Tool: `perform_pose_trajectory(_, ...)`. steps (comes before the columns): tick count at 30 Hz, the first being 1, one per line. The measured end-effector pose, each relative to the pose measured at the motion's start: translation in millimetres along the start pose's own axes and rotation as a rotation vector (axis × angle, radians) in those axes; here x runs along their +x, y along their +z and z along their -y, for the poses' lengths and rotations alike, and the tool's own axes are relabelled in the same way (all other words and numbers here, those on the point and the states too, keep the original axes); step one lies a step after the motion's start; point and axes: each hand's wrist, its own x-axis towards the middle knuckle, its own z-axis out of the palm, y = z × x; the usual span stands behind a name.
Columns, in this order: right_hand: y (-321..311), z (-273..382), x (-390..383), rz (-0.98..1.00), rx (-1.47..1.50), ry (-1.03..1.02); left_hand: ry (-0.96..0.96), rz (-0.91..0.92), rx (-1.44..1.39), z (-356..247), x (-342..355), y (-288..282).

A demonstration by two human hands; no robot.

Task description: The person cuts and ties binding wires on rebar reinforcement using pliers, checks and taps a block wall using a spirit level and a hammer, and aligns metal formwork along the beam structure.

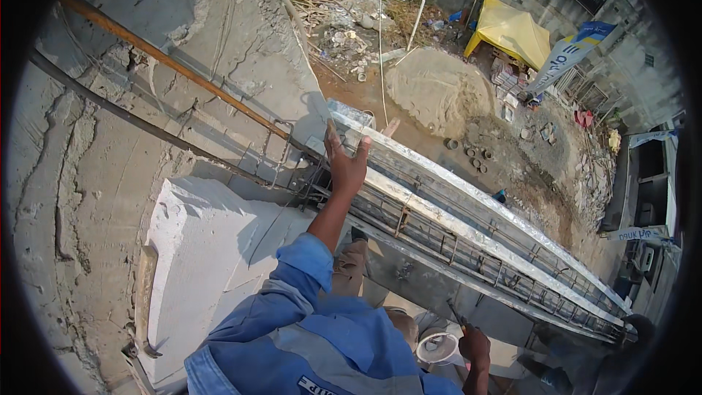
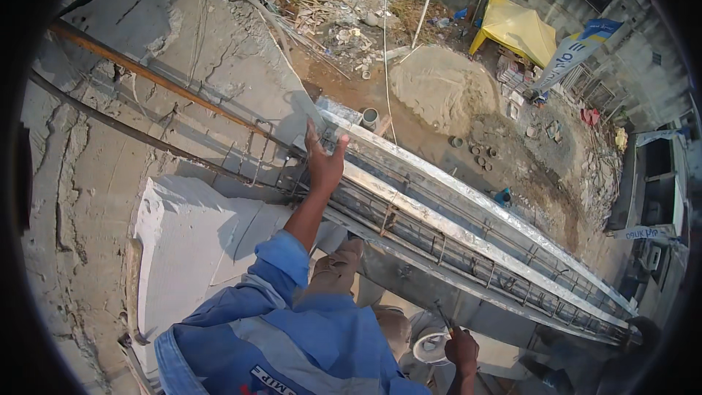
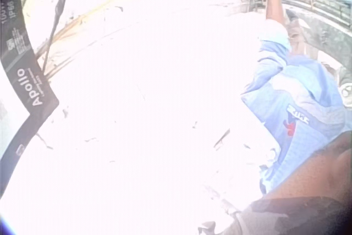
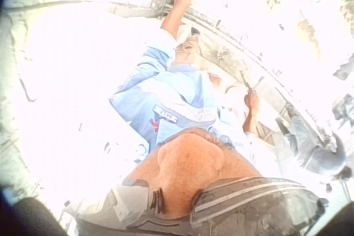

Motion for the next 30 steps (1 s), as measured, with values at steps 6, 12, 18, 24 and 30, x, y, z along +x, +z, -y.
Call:
perform_pose_trajectory(6,-152.0,165.3,144.8,-0.594,-0.398,-0.525,-0.282,0.160,-0.584,-75.7,20.9,13.3)
perform_pose_trajectory(12,-224.5,349.5,248.9,-0.597,-0.636,-0.802,-0.318,0.323,-0.553,-105.9,25.2,-44.7)
perform_pose_trajectory(18,-224.5,432.0,299.8,-0.609,-0.876,-1.080,-0.221,0.424,-0.510,-111.5,34.2,-51.9)
perform_pose_trajectory(24,-213.5,442.9,320.0,-0.597,-0.774,-1.118,0.123,0.369,-0.336,-108.7,2.3,-58.1)
perform_pose_trajectory(30,-225.1,456.9,285.4,-0.637,-0.814,-1.255,0.236,0.354,-0.397,-105.1,4.1,-72.1)
